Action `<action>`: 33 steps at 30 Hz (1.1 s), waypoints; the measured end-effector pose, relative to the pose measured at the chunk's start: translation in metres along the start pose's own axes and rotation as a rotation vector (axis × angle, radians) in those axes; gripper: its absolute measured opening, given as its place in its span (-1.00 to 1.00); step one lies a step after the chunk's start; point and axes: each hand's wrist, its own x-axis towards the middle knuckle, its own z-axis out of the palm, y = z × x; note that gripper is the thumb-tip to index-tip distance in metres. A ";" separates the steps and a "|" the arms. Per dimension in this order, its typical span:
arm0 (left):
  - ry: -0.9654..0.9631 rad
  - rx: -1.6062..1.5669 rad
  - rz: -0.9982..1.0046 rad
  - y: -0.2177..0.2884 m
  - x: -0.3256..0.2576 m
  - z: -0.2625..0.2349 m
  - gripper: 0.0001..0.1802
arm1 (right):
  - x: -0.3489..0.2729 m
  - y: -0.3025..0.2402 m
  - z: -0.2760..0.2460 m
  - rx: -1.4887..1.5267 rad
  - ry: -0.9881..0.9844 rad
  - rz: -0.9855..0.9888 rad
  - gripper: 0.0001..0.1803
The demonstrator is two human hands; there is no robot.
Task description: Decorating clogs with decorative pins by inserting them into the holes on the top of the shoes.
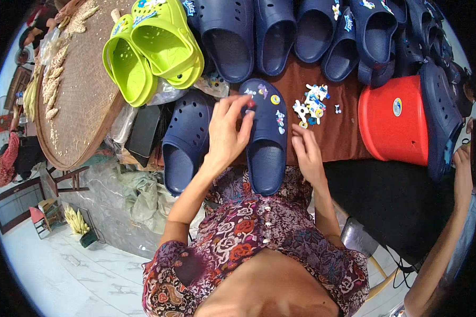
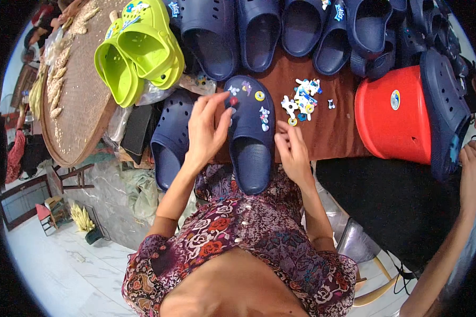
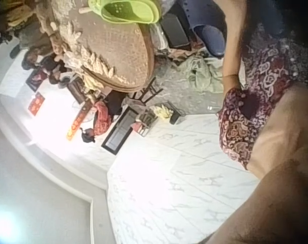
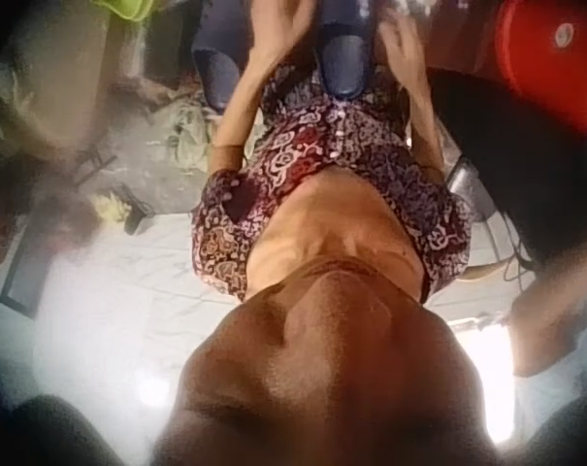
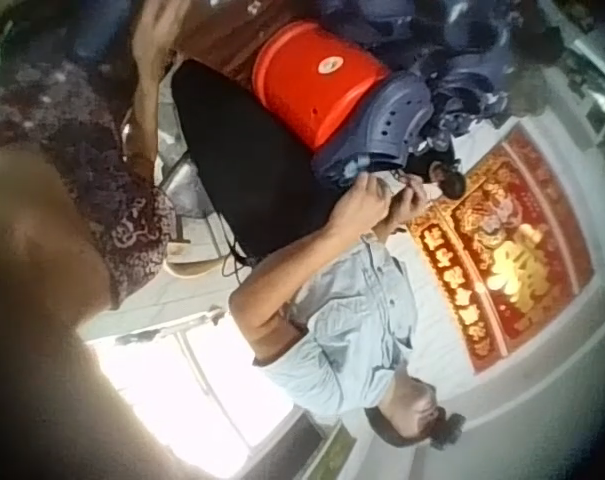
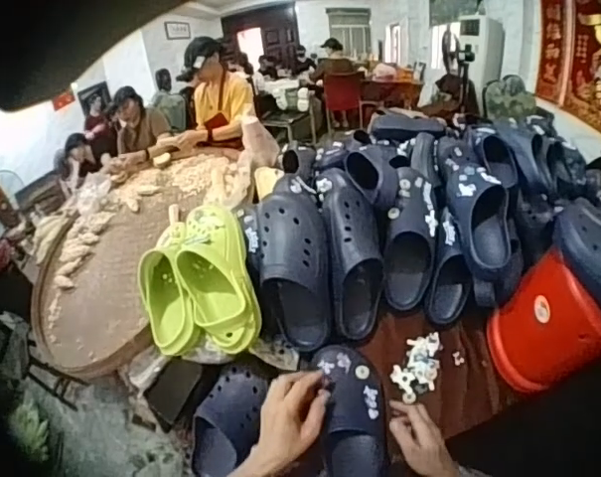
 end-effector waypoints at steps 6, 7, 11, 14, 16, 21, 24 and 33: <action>-0.131 -0.195 -0.395 -0.014 -0.032 0.021 -0.47 | 0.030 0.001 0.016 -0.108 0.046 0.065 -0.52; -0.160 -0.207 -0.438 -0.015 -0.030 0.021 -0.40 | 0.031 0.002 0.018 -0.126 0.056 0.082 -0.51; -0.220 -0.238 -0.499 -0.014 -0.024 0.020 -0.32 | 0.025 0.006 0.021 -0.093 0.122 0.061 -0.50; -0.186 -0.218 -0.466 -0.015 -0.022 0.024 -0.36 | 0.024 0.015 0.018 -0.112 0.113 0.040 -0.52; -0.232 -0.209 -0.525 -0.016 -0.016 0.022 -0.45 | 0.024 0.006 0.014 -0.143 0.060 0.047 -0.55; -0.387 -0.183 -0.560 -0.031 -0.012 0.020 -0.45 | 0.030 -0.007 0.008 -0.328 -0.023 -0.027 -0.64; -0.428 -0.182 -0.490 -0.033 -0.012 0.020 -0.47 | 0.036 -0.007 0.005 -0.428 -0.080 -0.101 -0.68; -0.275 0.049 -0.178 -0.026 -0.020 0.028 -0.76 | 0.041 0.038 -0.001 -0.530 0.172 -0.101 -0.75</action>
